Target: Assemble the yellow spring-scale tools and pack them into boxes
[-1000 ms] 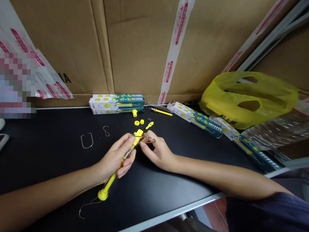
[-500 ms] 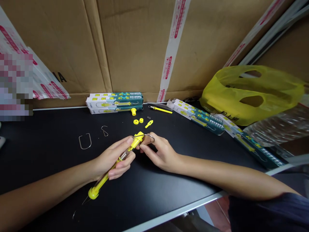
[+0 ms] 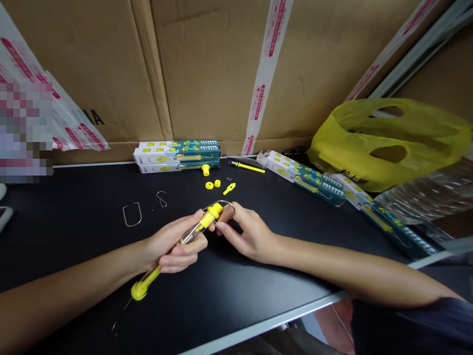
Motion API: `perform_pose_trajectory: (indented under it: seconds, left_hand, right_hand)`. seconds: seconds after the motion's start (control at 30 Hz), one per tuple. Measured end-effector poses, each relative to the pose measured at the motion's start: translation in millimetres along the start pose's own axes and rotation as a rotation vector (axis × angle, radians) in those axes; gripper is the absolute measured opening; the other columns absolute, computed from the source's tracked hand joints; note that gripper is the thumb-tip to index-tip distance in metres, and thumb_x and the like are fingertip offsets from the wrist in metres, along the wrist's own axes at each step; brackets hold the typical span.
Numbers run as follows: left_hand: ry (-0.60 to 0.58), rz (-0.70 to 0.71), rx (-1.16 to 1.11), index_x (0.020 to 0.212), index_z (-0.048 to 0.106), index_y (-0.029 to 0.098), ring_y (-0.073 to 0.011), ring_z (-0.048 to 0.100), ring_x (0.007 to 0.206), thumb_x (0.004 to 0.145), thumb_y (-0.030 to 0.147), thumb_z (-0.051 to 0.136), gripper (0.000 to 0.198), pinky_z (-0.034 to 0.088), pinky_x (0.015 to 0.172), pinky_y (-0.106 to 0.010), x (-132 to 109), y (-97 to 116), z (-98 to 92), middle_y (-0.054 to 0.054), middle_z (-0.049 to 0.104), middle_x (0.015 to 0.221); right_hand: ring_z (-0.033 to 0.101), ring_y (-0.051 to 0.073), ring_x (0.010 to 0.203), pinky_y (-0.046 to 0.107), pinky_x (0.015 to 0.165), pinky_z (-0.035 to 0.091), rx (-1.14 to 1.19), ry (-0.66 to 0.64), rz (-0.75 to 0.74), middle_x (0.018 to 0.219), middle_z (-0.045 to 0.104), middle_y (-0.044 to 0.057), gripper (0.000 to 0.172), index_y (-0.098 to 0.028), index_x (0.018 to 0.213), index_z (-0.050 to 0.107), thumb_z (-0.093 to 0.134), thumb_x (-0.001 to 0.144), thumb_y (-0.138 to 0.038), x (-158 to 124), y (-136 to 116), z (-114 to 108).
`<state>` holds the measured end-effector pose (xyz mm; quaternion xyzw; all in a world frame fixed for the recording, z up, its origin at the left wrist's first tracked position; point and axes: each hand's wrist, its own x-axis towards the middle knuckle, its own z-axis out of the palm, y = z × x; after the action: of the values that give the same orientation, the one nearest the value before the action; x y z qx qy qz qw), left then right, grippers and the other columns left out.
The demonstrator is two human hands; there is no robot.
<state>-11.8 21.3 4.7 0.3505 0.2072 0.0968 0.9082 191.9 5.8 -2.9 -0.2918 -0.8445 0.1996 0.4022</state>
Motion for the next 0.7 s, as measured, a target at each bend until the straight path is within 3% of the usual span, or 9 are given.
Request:
perform_pose_trajectory:
  seconds: [0.13,0.3,0.4,0.5,0.57,0.7]
  left_hand:
    - [-0.027,-0.064,0.028,0.04,0.033,0.019,-0.0036,0.016,0.019,0.087,0.063,0.039,0.065,0.02,0.02,-0.014,1,1,-3.1,0.007,0.018,0.026]
    - [-0.019,-0.046,0.061,0.043,0.035,0.019,-0.0035,0.016,0.02,0.091,0.06,0.034,0.063,0.02,0.021,-0.013,0,0,-1.2,0.006,0.022,0.027]
    - [0.065,0.091,0.121,0.067,0.053,0.018,-0.0038,0.019,0.022,0.093,0.053,0.037,0.046,0.025,0.022,-0.012,-1,-2,3.3,0.008,0.033,0.033]
    - [0.175,0.228,0.27,0.097,0.051,0.023,-0.0039,0.023,0.024,0.093,0.047,0.043,0.026,0.029,0.024,-0.012,-1,-4,9.2,0.01,0.043,0.043]
    - [0.243,0.251,0.405,0.097,0.048,0.023,-0.0038,0.027,0.025,0.093,0.046,0.043,0.025,0.029,0.025,-0.011,-2,-4,13.7,0.01,0.045,0.045]
    - [0.385,0.252,0.672,0.095,0.049,0.02,-0.0031,0.031,0.031,0.093,0.047,0.043,0.028,0.027,0.03,-0.011,-6,0,21.6,0.009,0.044,0.049]
  right_hand:
    - [0.061,0.012,0.067,0.025,0.062,0.05,0.158,-0.013,0.089,0.082,0.064,0.003,0.008,-0.021,0.087,0.045,0.048,0.094,-0.02,1,-3,-1]
    - [0.06,0.01,0.067,0.025,0.064,0.052,0.355,-0.032,0.153,0.083,0.062,0.002,0.009,-0.02,0.088,0.044,0.047,0.096,-0.023,0,-3,0]
    - [0.059,0.01,0.068,0.025,0.064,0.052,0.442,-0.017,0.142,0.083,0.06,0.002,0.012,-0.02,0.086,0.043,0.045,0.096,-0.026,-1,2,0]
    - [0.061,0.011,0.073,0.026,0.068,0.053,0.369,-0.006,0.057,0.084,0.059,0.002,0.007,-0.019,0.088,0.047,0.048,0.095,-0.022,0,7,-2]
    - [0.062,0.013,0.076,0.028,0.071,0.054,0.305,-0.009,0.005,0.084,0.06,0.003,0.004,-0.019,0.092,0.049,0.052,0.091,-0.021,1,7,-5]
    - [0.065,0.015,0.076,0.028,0.07,0.056,0.256,0.011,0.038,0.086,0.064,0.003,0.023,-0.02,0.1,0.048,0.064,0.083,-0.025,2,2,-11]
